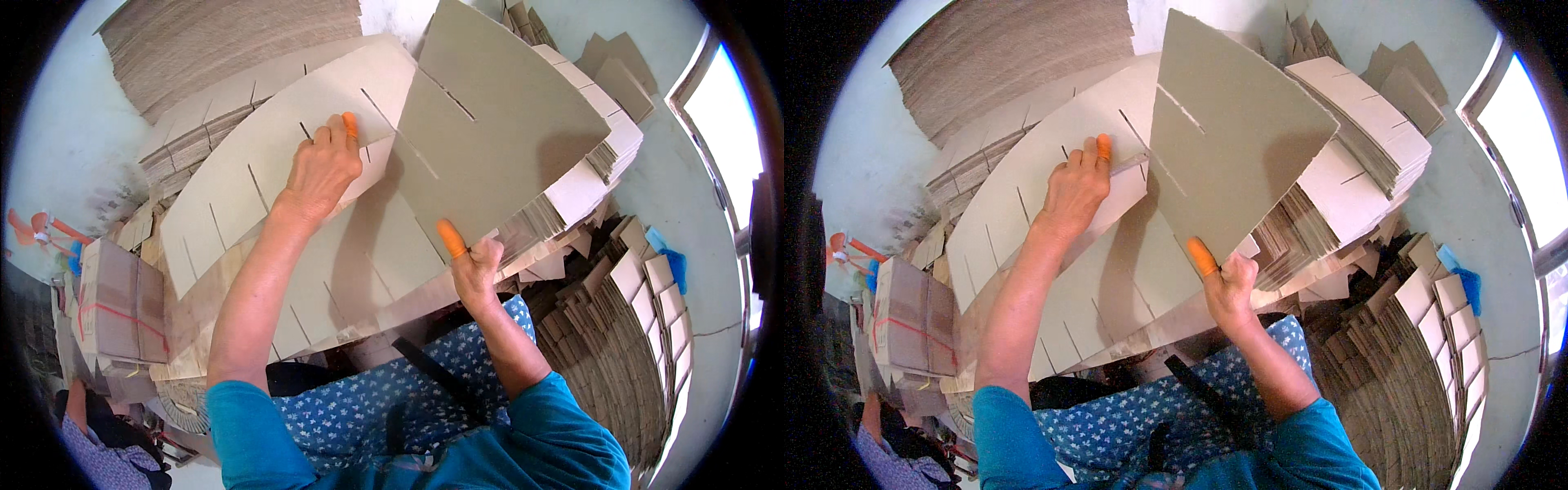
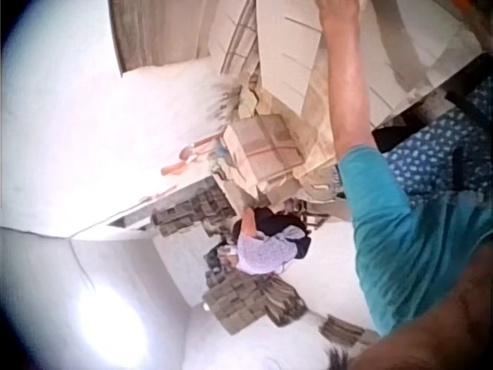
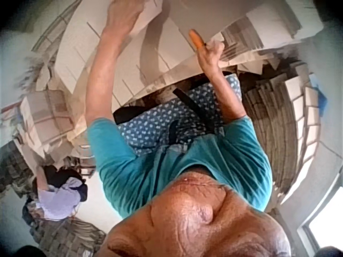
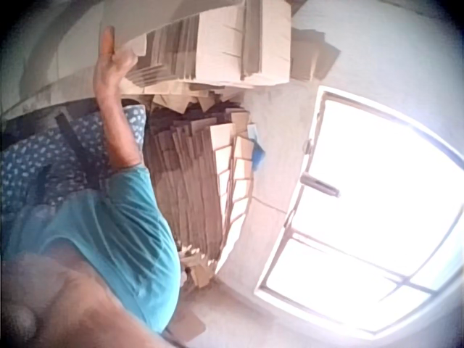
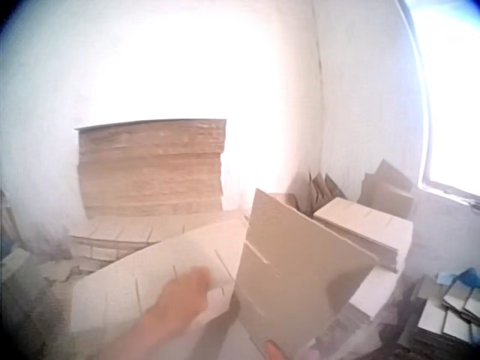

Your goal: The person folds flat cardboard sheets along pre-scored lines to form multi-compartment dividers and stacks them on a table. The person handles each sheet one at a time, folding the internal partitions and placing the finished divider on a growing pile.

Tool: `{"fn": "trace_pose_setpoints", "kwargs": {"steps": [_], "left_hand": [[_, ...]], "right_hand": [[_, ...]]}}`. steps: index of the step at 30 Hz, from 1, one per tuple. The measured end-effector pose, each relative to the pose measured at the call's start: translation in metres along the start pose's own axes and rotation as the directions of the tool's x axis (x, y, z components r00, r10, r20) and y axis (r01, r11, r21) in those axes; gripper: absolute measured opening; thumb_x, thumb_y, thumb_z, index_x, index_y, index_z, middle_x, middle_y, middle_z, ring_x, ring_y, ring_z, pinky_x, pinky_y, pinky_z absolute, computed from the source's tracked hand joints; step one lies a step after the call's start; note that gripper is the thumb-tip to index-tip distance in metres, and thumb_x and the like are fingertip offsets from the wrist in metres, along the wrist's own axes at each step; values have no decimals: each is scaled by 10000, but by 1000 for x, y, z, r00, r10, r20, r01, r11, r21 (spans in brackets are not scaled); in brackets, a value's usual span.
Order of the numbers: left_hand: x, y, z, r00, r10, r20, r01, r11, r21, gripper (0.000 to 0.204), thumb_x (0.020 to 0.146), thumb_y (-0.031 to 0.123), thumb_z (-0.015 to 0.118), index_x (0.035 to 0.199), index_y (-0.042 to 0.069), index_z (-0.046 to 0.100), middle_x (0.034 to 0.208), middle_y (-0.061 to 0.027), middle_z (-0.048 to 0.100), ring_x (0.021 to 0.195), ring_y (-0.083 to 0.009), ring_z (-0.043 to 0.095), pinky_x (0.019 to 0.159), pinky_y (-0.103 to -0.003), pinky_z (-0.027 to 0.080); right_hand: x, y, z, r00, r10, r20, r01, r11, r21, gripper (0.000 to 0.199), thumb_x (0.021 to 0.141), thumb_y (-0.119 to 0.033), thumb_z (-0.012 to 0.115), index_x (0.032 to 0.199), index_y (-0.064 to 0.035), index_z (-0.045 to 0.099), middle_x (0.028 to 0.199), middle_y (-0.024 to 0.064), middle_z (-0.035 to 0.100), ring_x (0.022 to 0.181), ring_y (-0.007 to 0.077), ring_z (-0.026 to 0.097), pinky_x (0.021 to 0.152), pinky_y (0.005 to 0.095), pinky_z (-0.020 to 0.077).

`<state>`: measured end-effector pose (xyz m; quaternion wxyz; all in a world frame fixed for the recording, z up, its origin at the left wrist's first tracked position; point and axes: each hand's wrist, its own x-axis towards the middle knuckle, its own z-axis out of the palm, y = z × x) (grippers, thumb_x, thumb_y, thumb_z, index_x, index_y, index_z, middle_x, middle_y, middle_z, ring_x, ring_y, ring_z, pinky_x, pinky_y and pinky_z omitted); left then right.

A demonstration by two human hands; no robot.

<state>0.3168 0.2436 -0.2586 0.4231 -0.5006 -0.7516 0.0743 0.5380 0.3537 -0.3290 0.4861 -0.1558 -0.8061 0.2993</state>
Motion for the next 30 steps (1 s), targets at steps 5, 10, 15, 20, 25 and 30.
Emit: {"fn": "trace_pose_setpoints", "kwargs": {"steps": [5,10,15,20,25,30], "left_hand": [[-1,-6,-6,999,-16,-41,17,1000,24,506,724,21,607,1207,-93,507,1049,-153,560,749,-171,573,530,-254,526],[-7,-6,-7,999,-36,26,36,999,-10,490,722,16,610,1190,-94,517,1068,-166,559,750,-178,580,531,-259,528],[-12,-6,-8,999,-36,20,36,999,-13,479,712,14,607,1173,-91,526,1080,-174,556,744,-182,582,536,-262,531],[-13,-6,-8,996,-76,-36,75,997,-26,448,698,16,608,1129,-93,551,1113,-191,550,745,-195,582,548,-270,535],[-16,-3,-13,996,0,-92,-5,999,-51,460,664,19,612,1105,-104,563,1118,-200,553,737,-195,573,537,-283,533],[-22,19,-34,973,134,-190,-152,985,-79,504,606,39,621,1084,-116,586,930,-161,568,629,-135,493,429,-214,451]], "right_hand": [[0,-3,-1,999,-38,-11,38,999,-1,181,724,41,680,889,-20,638,652,156,584,533,267,574,498,304,437],[3,-11,-2,1000,-7,15,8,1000,-17,179,721,50,680,881,-18,637,650,151,586,523,251,569,493,298,434],[5,-11,-1,1000,-23,7,23,1000,-3,181,715,48,692,875,-15,636,637,147,579,515,217,560,491,287,431],[5,-8,6,1000,-23,-20,24,999,46,181,709,55,700,861,-18,634,629,144,574,510,174,534,490,275,424],[9,-11,8,999,-41,-10,42,997,64,145,736,42,698,854,-2,625,653,148,587,517,168,517,500,274,428],[27,-19,13,999,-12,42,10,998,65,193,771,-17,703,942,16,622,668,143,604,528,150,520,501,274,436]]}}
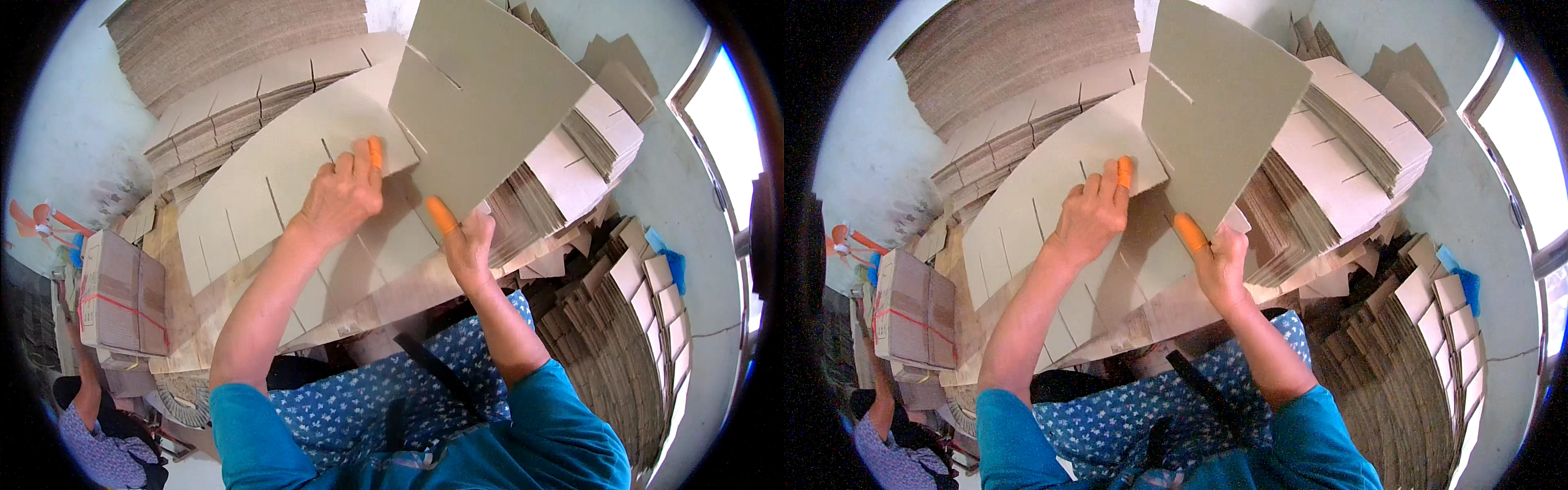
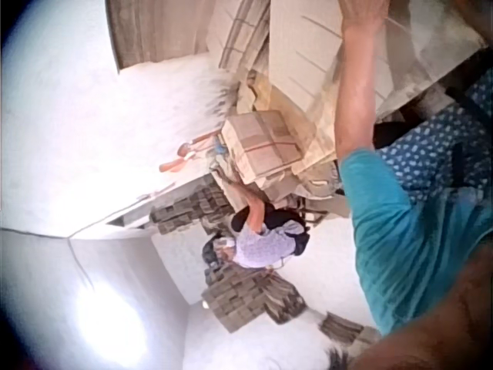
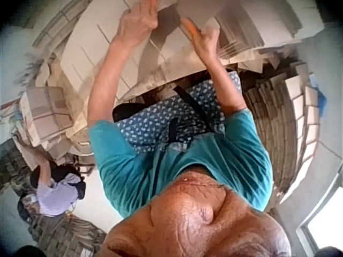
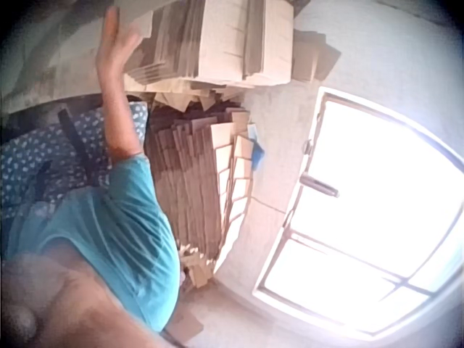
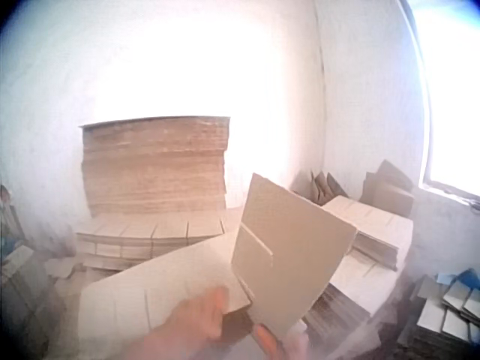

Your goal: The person folds flat cardboard sheets along pre-scored lines to form multi-compartment dividers and stacks them on a table. The person handles each sheet one at a time, folding the internal partitions and placing the finished divider on a growing pile.

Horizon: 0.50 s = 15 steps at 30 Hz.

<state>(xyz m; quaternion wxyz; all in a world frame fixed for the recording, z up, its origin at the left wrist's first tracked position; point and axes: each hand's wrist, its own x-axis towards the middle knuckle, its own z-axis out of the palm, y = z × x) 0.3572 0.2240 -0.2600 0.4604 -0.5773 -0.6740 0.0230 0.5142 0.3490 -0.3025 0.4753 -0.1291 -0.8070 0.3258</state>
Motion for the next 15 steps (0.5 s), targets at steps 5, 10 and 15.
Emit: {"fn": "trace_pose_setpoints", "kwargs": {"steps": [5,10,15], "left_hand": [[-1,-2,-5,1000,25,2,-25,998,65,493,591,54,619,1049,-128,599,931,-185,576,614,-131,484,425,-212,449],[-5,9,-9,995,24,99,-27,999,37,519,602,51,620,1091,-119,584,1019,-203,557,668,-152,506,462,-222,482],[-4,18,-8,988,63,142,-71,996,53,522,610,60,616,1097,-124,579,968,-186,560,664,-143,498,450,-219,471]], "right_hand": [[11,-12,-16,971,219,101,-229,967,107,278,778,-117,735,1001,11,631,616,102,582,478,96,473,455,249,402],[28,-37,-40,978,174,112,-153,973,-176,304,774,-155,746,1012,-2,636,540,60,519,451,72,438,425,235,367],[37,-41,-43,984,155,90,-145,984,-105,200,775,-113,737,890,17,638,542,90,522,455,91,451,433,251,383]]}}
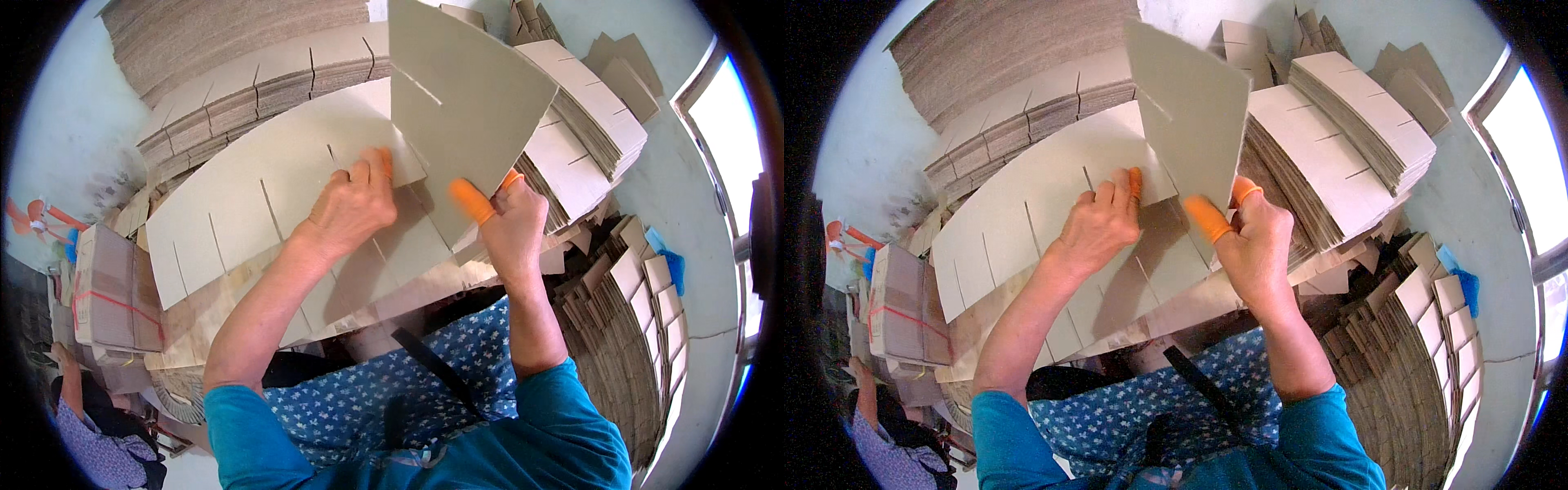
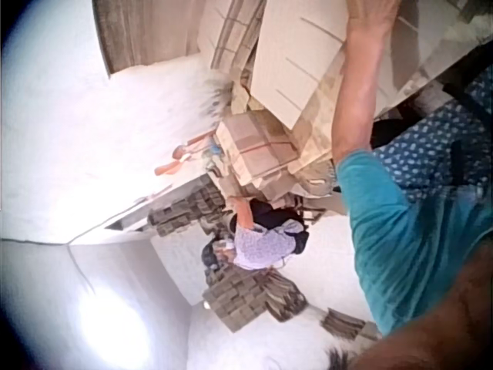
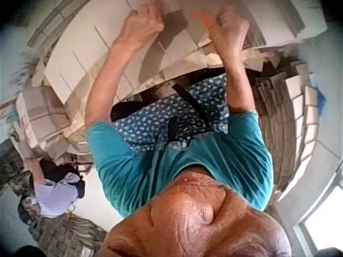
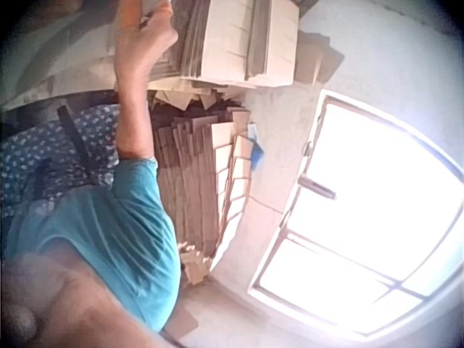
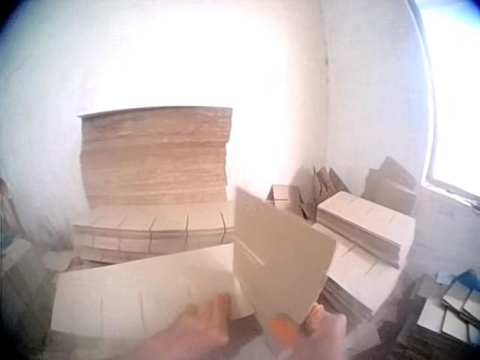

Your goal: The person folds flat cardboard sheets along pre-scored lines to form multi-compartment dividers and stacks them on a table. The person handles each sheet one at a time, folding the internal partitions and placing the finished divider on a growing pile.

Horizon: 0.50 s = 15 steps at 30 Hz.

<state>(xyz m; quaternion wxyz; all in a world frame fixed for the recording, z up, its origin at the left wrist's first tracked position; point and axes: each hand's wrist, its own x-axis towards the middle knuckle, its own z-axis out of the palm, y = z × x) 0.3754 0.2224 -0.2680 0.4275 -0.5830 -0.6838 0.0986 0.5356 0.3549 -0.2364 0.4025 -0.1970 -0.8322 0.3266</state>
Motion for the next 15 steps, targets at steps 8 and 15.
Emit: {"fn": "trace_pose_setpoints", "kwargs": {"steps": [8,15], "left_hand": [[1,1,6,999,-24,36,27,995,-93,518,601,39,621,1087,-134,572,974,-190,563,675,-147,512,460,-228,491],[5,20,-7,998,-52,-42,42,977,-208,486,611,69,605,1056,-128,587,972,-200,575,687,-156,524,474,-235,503]], "right_hand": [[-4,8,-2,995,79,-62,-82,996,-43,205,775,-63,731,712,30,560,538,85,523,473,83,471,436,248,385],[-2,29,19,989,9,-149,-10,1000,-8,214,786,-58,716,717,29,533,534,121,528,441,121,477,423,270,387]]}}
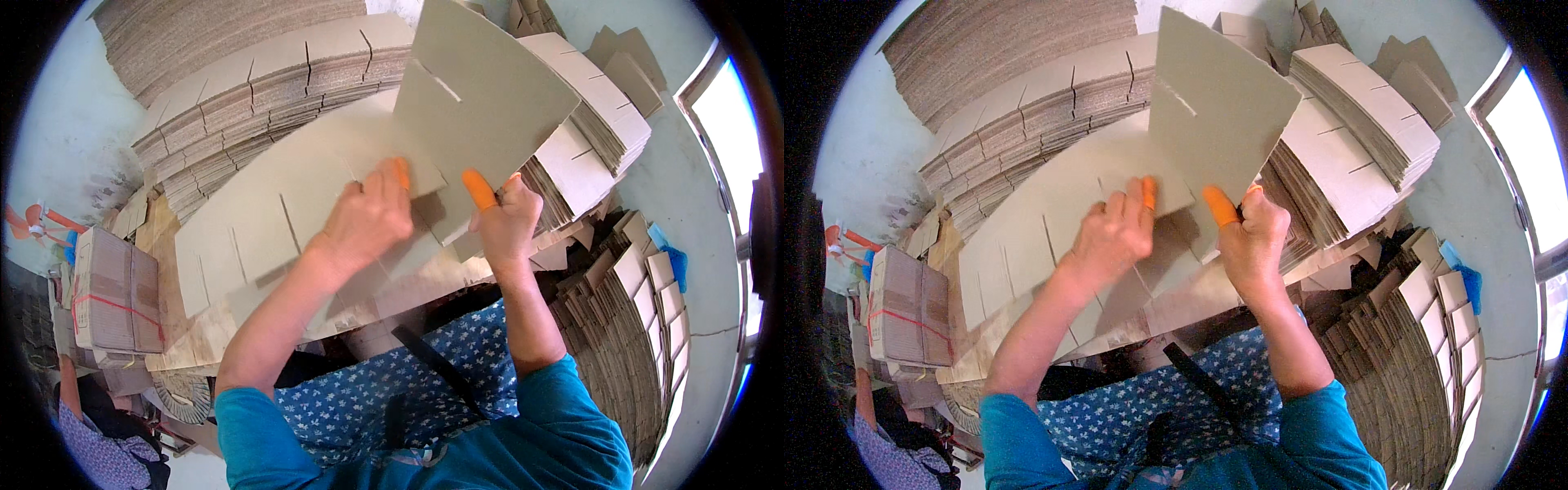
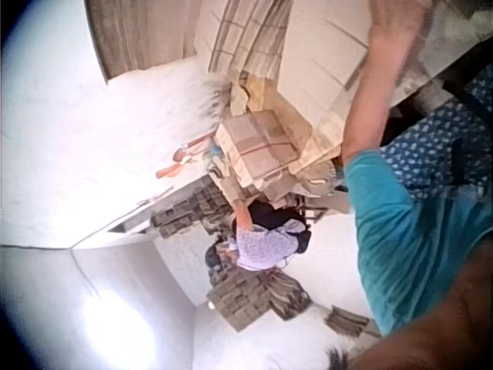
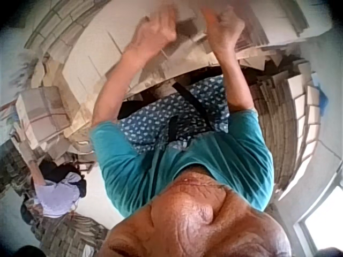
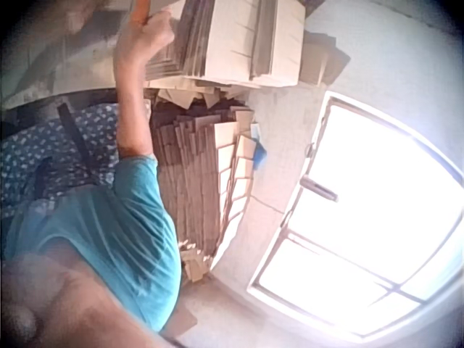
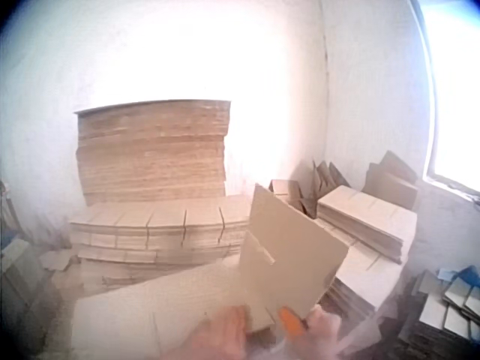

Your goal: The person folds flat cardboard sheets along pre-scored lines to form multi-compartment dividers and stacks them on a table. The person handles each sheet one at a time, folding the internal partitions and placing the finished divider on a growing pile.

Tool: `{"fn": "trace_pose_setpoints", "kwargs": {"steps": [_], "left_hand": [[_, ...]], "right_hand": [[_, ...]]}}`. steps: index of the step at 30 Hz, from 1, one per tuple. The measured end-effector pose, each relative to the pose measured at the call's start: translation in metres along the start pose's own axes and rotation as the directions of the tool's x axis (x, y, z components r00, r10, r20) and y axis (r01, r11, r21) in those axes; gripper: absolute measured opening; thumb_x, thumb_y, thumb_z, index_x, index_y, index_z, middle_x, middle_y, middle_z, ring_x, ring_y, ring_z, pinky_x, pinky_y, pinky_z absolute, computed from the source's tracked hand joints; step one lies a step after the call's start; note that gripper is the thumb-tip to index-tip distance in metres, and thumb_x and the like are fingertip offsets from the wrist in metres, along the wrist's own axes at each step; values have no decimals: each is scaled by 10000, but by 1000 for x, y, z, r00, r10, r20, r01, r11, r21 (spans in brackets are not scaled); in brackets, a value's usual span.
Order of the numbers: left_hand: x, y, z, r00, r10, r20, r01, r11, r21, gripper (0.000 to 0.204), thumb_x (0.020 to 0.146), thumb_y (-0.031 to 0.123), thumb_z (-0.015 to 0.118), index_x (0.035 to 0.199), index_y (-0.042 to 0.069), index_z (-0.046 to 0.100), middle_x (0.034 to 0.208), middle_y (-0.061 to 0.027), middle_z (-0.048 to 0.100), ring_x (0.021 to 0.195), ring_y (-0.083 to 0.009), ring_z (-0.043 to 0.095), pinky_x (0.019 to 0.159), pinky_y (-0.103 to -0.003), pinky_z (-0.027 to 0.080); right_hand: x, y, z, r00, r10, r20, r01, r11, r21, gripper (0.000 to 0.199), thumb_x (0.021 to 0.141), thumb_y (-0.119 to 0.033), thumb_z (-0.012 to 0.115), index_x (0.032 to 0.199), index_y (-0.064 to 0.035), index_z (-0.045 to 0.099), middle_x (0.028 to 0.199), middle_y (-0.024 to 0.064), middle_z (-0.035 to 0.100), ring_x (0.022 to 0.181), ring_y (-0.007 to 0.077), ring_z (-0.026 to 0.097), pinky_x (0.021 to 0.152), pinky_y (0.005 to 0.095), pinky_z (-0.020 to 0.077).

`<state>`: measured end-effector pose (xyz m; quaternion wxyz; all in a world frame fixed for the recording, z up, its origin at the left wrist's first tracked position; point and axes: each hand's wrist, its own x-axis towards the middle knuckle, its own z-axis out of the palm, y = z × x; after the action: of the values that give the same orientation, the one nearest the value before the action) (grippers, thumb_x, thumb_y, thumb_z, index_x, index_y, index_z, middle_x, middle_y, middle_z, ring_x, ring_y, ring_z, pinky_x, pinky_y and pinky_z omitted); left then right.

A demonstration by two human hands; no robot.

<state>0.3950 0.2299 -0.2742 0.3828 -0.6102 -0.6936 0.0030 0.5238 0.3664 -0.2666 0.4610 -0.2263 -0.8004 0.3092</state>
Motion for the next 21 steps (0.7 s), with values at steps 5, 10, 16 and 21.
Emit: {"fn": "trace_pose_setpoints", "kwargs": {"steps": [5,10,16,21], "left_hand": [[-18,37,-5,997,74,12,-73,994,-85,493,642,163,631,1047,-115,588,941,-195,606,695,-176,539,487,-257,489],[3,-10,0,971,-182,-152,92,880,-466,568,782,466,607,1032,-43,593,933,-112,605,763,-215,541,587,-321,459],[46,-144,77,903,-403,-152,410,912,21,448,852,337,601,1143,3,535,1078,-110,587,940,-270,520,791,-383,433],[56,-176,120,932,-361,33,362,932,-13,233,843,214,622,952,19,554,968,-124,596,914,-268,534,793,-375,427]], "right_hand": [[-6,15,26,998,-33,-51,28,994,-102,169,799,-80,701,751,15,569,559,173,531,420,205,481,430,290,392],[-18,32,30,998,60,-17,-60,998,-23,135,784,-40,701,800,14,578,600,172,539,450,263,508,439,296,395],[-24,36,38,998,-58,-29,58,998,-10,169,747,10,709,791,20,546,599,161,528,458,265,513,445,294,398],[-26,50,38,1000,-20,16,20,1000,-22,198,712,56,705,774,15,522,584,162,503,454,279,503,434,300,387]]}}
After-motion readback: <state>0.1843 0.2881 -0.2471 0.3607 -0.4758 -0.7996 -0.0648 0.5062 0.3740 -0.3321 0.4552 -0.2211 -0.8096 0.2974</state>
